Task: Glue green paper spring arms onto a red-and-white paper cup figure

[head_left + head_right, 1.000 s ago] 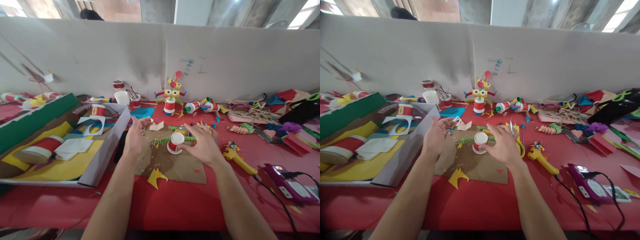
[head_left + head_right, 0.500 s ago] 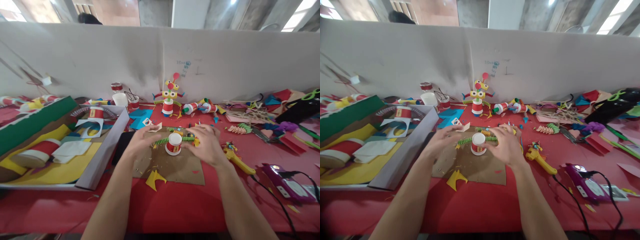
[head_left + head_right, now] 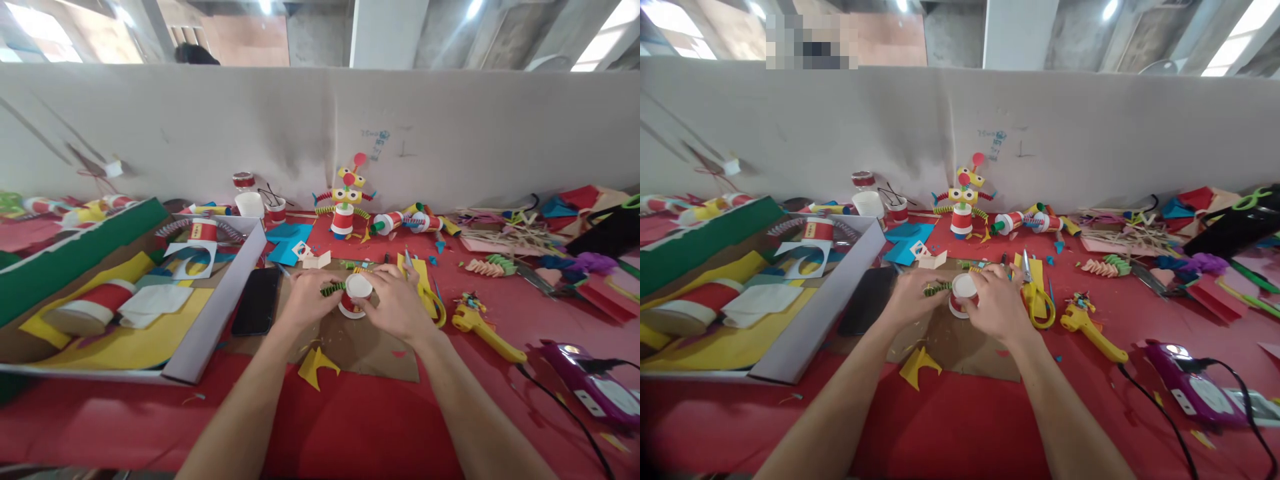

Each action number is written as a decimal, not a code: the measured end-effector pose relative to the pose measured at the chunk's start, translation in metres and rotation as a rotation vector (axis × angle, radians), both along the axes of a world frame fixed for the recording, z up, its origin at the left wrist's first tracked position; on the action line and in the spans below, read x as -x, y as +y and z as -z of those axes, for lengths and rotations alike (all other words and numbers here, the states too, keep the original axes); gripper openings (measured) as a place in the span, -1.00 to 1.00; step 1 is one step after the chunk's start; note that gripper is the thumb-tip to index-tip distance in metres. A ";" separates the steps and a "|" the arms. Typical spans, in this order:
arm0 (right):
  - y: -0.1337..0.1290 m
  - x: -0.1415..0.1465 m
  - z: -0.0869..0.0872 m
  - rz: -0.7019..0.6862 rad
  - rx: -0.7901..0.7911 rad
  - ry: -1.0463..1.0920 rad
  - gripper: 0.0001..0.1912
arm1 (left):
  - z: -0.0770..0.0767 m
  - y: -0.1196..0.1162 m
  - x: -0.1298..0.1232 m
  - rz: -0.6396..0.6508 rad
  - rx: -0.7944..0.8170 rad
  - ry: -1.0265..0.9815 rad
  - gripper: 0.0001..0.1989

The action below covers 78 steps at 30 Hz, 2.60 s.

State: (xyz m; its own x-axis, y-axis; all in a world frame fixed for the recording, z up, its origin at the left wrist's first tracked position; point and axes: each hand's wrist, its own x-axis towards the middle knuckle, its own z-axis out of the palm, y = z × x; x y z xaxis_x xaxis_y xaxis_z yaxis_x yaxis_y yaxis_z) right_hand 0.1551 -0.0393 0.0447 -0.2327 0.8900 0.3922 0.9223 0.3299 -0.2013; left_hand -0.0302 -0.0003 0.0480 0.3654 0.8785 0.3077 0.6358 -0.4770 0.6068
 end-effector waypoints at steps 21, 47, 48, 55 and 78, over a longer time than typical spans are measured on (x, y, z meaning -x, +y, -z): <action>-0.005 0.010 -0.003 0.068 -0.028 -0.008 -0.75 | 0.007 0.000 -0.003 0.049 -0.076 0.045 -0.76; -0.007 0.010 -0.004 0.101 -0.011 0.008 -0.70 | 0.009 0.004 0.003 0.085 0.151 -0.242 -0.63; -0.007 0.009 -0.004 0.104 -0.007 0.008 -0.70 | 0.007 0.003 0.005 0.062 0.190 -0.299 -0.62; -0.007 0.004 0.002 0.114 -0.016 0.026 -0.50 | -0.003 0.016 0.022 -0.207 0.274 -0.842 -0.30; -0.003 -0.050 -0.009 0.477 -0.447 0.792 -0.61 | 0.003 0.022 0.035 -0.377 0.260 -1.023 -0.80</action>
State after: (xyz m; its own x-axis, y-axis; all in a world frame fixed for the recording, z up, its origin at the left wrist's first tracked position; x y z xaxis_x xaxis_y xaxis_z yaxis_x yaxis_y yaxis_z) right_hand 0.2052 -0.0420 0.0540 0.5767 0.5572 0.5975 0.6327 0.1581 -0.7581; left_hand -0.0648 0.0221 0.0445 -0.2576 0.9609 0.1017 -0.1425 -0.1418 0.9796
